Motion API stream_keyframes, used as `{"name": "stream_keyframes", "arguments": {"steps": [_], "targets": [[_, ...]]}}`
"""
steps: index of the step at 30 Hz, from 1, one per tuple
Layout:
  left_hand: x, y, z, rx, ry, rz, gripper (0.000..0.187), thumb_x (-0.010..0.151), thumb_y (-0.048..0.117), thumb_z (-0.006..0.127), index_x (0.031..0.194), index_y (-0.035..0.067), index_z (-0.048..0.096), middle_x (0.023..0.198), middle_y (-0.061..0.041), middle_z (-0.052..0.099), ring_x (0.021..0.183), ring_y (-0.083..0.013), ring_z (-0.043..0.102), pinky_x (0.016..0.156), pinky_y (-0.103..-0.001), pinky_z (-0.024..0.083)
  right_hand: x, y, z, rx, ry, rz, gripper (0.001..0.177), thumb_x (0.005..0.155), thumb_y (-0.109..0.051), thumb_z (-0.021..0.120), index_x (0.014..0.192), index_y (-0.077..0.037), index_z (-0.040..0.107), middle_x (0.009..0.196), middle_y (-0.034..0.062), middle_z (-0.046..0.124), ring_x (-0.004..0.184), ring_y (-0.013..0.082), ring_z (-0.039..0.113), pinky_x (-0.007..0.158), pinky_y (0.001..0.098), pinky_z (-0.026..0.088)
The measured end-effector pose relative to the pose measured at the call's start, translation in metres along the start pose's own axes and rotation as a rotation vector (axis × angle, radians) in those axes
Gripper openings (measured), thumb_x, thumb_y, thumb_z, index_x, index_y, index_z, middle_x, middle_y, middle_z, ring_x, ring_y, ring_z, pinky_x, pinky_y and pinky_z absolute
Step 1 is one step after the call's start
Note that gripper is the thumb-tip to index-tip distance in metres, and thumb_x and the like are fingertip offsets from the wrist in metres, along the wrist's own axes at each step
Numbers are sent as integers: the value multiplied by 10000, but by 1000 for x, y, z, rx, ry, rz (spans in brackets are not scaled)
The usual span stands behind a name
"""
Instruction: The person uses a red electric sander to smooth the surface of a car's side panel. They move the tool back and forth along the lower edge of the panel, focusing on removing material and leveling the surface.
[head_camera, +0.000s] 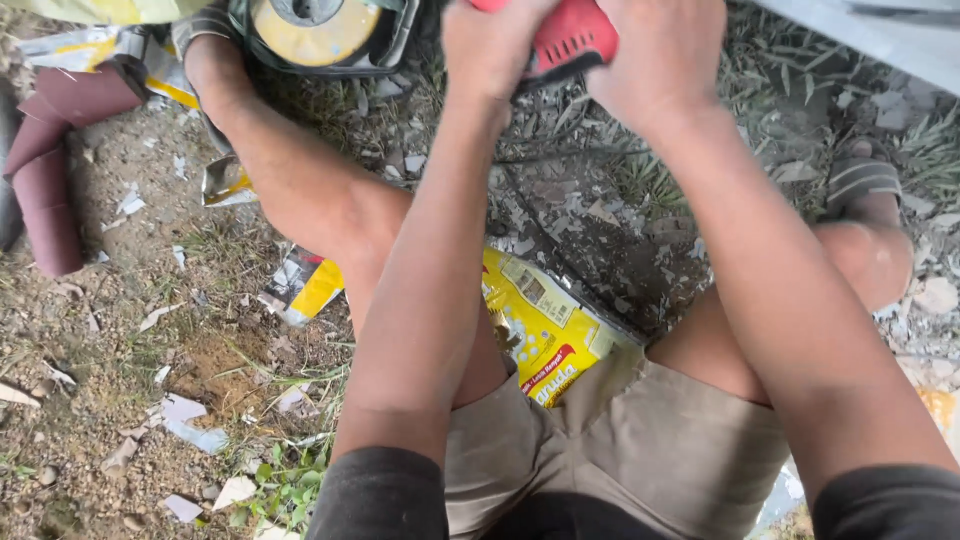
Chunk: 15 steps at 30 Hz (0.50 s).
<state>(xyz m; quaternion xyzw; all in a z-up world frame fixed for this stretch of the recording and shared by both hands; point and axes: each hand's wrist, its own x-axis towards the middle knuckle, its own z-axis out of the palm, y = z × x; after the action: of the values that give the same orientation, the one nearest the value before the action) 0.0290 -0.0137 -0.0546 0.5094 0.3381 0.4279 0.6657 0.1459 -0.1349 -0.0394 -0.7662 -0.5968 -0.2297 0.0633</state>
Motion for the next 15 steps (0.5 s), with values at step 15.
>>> {"name": "stream_keyframes", "arguments": {"steps": [15], "targets": [[-1,35,-7,93,-18,-243,412,442,401,861,714,122,727,715,-8,739,640,-77,660,575,-244,602,6,-10,13,8,-71,58,209,769,-168,735,961,-236,685,647,-54,634,555,171,632,598,346,528]]}}
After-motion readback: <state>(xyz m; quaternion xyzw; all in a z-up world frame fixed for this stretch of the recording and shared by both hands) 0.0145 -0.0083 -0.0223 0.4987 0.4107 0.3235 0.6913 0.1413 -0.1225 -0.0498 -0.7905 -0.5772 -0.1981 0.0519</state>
